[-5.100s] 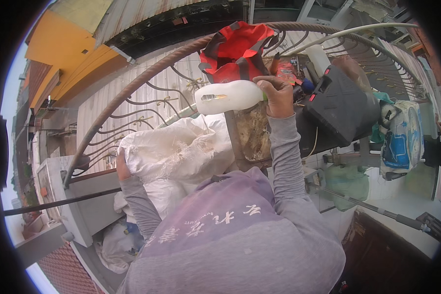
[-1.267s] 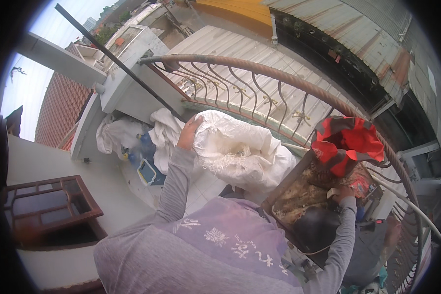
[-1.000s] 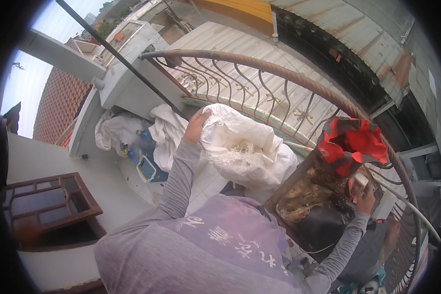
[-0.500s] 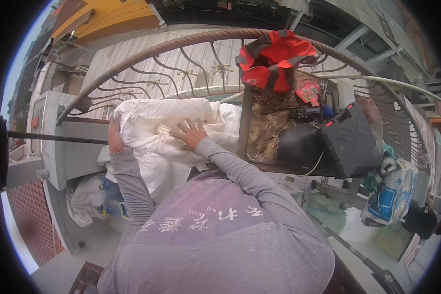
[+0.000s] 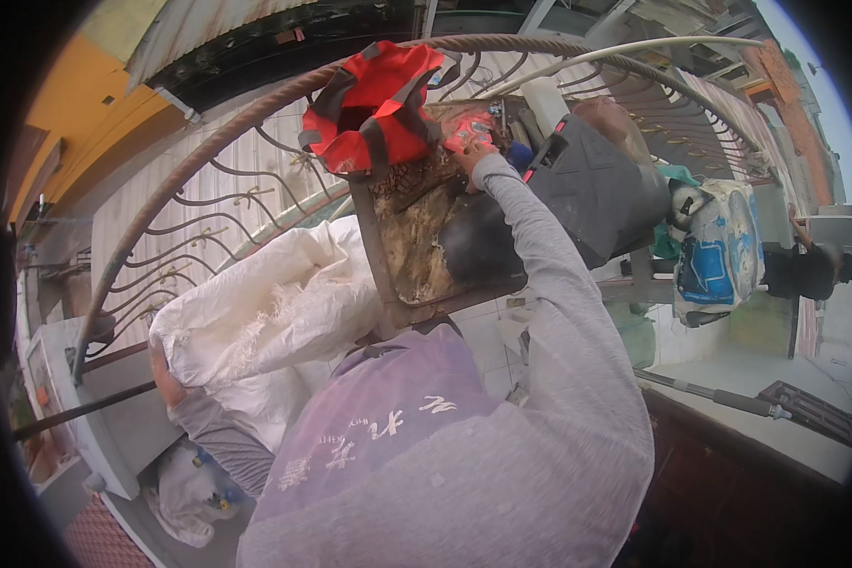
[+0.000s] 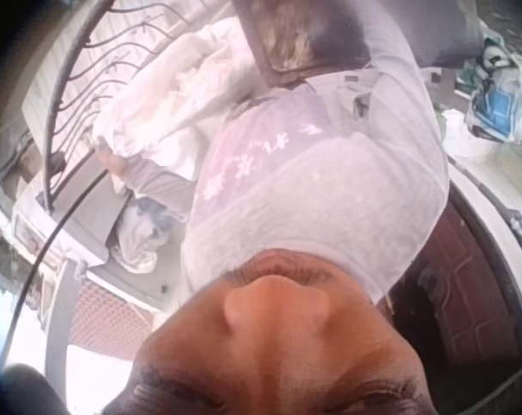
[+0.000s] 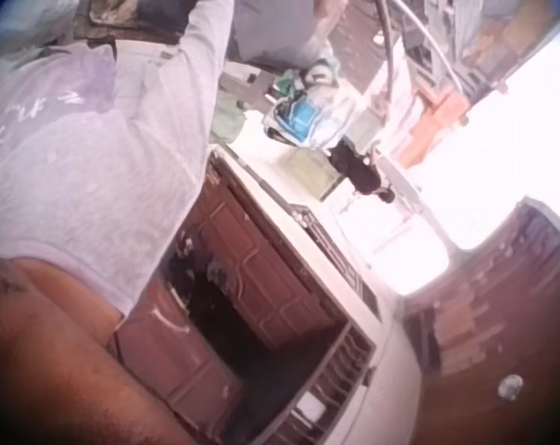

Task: The person gathers various items on a cluttered balcony, including a red and black bag, a blue spray can, a white bottle, and a white sack. They place these items into the sack and then pick up a black backpack, adjusting its straps.

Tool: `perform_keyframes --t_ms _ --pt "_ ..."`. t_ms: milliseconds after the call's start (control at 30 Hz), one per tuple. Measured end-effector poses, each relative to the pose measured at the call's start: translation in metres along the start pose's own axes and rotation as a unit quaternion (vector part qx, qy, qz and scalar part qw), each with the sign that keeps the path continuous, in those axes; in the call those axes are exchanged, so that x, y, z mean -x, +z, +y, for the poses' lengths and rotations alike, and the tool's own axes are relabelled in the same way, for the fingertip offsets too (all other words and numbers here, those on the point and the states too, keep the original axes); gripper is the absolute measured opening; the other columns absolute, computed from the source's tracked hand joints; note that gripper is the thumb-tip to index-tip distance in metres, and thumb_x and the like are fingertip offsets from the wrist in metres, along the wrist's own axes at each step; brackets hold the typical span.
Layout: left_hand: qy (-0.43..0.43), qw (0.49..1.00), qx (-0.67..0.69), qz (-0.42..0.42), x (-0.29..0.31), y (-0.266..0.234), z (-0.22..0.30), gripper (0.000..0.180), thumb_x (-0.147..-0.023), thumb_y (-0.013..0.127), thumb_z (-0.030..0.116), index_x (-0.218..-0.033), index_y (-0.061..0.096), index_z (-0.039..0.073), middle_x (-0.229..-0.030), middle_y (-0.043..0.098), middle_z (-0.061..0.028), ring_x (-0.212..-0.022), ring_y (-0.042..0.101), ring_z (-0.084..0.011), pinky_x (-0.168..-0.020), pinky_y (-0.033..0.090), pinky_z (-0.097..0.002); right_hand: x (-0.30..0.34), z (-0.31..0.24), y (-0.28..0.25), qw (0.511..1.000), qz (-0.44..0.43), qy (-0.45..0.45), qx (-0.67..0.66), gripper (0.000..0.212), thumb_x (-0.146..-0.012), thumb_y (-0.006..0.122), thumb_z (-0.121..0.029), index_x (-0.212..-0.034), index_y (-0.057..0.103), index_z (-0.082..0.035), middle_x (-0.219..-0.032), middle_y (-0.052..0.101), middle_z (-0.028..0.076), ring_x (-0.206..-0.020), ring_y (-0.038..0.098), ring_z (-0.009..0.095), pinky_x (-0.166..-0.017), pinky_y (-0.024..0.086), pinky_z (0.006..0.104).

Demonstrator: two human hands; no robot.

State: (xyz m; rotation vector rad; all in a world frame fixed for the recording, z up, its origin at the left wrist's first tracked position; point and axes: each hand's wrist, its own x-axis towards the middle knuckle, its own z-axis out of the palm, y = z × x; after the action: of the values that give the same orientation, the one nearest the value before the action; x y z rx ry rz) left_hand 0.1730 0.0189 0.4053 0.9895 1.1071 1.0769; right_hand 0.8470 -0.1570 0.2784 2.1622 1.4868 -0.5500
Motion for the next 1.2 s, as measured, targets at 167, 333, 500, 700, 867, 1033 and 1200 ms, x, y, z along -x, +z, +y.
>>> perform_keyframes --t_ms 167,333,500,700,867,1033,1200 --pt "0.009 0.998 -0.032 0.046 0.008 0.02 -0.001 0.042 -0.104 0.052 0.022 -0.136 0.05 -0.004 -0.129 0.061 -0.0163 -0.114 0.063 -0.0237 -0.095 0.053 -0.0366 -0.035 0.037 0.024 0.996 -0.022 -0.068 0.046 0.088 -0.064 0.09 -0.031 -0.143 0.051 -0.028 -0.141 0.057 0.01 -0.132 0.052 0.032 -0.108 0.04 0.0561" --pt "-0.019 0.999 -0.007 0.046 0.01 0.021 -0.004 0.041 -0.105 0.05 0.024 -0.134 0.052 -0.005 -0.127 0.061 -0.0162 -0.113 0.063 -0.0236 -0.095 0.054 -0.0369 -0.003 0.075 0.013 0.96 0.044 -0.113 -0.254 0.084 -0.065 0.089 -0.039 -0.139 0.057 -0.013 -0.129 0.064 0.019 -0.123 0.059 0.034 -0.105 0.046 0.0404" --pt "-0.043 0.999 -0.021 0.005 0.0 0.027 -0.009 0.045 -0.105 0.049 0.029 -0.136 0.052 -0.003 -0.129 0.061 -0.0145 -0.113 0.062 -0.0228 -0.096 0.051 -0.0362 0.049 0.084 -0.007 0.788 0.111 -0.11 -0.596 0.076 -0.08 0.084 -0.035 -0.138 0.052 0.001 -0.124 0.066 0.015 -0.118 0.062 0.024 -0.099 0.051 0.0354" --pt "-0.017 1.0 -0.008 -0.016 -0.023 0.055 -0.03 0.041 -0.104 0.052 0.025 -0.133 0.053 -0.004 -0.126 0.063 -0.0126 -0.112 0.063 -0.0218 -0.094 0.052 -0.0353 0.073 0.035 0.004 0.367 0.068 -0.136 -0.918 0.053 -0.1 0.054 -0.046 -0.134 0.053 -0.004 -0.115 0.067 0.014 -0.1 0.068 0.028 -0.088 0.056 0.0439" --pt "-0.077 0.994 0.053 -0.047 -0.032 0.07 -0.03 0.042 -0.102 0.053 0.021 -0.135 0.051 -0.005 -0.127 0.061 -0.016 -0.112 0.063 -0.0233 -0.095 0.053 -0.0355 0.124 -0.015 -0.008 0.165 0.039 -0.184 -0.968 0.069 -0.1 0.036 -0.057 -0.138 0.05 -0.001 -0.109 0.065 0.018 -0.079 0.066 0.034 -0.073 0.059 0.0479" --pt "-0.124 0.968 0.045 -0.213 -0.047 0.073 -0.022 0.04 -0.103 0.051 0.024 -0.134 0.054 -0.002 -0.124 0.063 -0.0145 -0.109 0.064 -0.0229 -0.092 0.054 -0.0363 0.184 -0.088 -0.007 0.114 0.143 -0.183 -0.966 0.086 -0.088 0.049 -0.07 -0.136 0.048 0.001 -0.103 0.063 0.016 -0.073 0.064 0.03 -0.066 0.057 0.0456" --pt "-0.125 0.947 -0.091 -0.281 -0.1 0.072 -0.051 0.034 -0.104 0.047 0.021 -0.125 0.058 -0.003 -0.111 0.067 -0.0112 -0.096 0.067 -0.0195 -0.081 0.055 -0.0307 0.208 -0.142 0.027 -0.063 0.458 -0.138 -0.876 0.05 -0.092 0.059 -0.051 -0.12 0.055 -0.01 -0.099 0.064 0.011 -0.075 0.065 0.027 -0.082 0.056 0.0461"
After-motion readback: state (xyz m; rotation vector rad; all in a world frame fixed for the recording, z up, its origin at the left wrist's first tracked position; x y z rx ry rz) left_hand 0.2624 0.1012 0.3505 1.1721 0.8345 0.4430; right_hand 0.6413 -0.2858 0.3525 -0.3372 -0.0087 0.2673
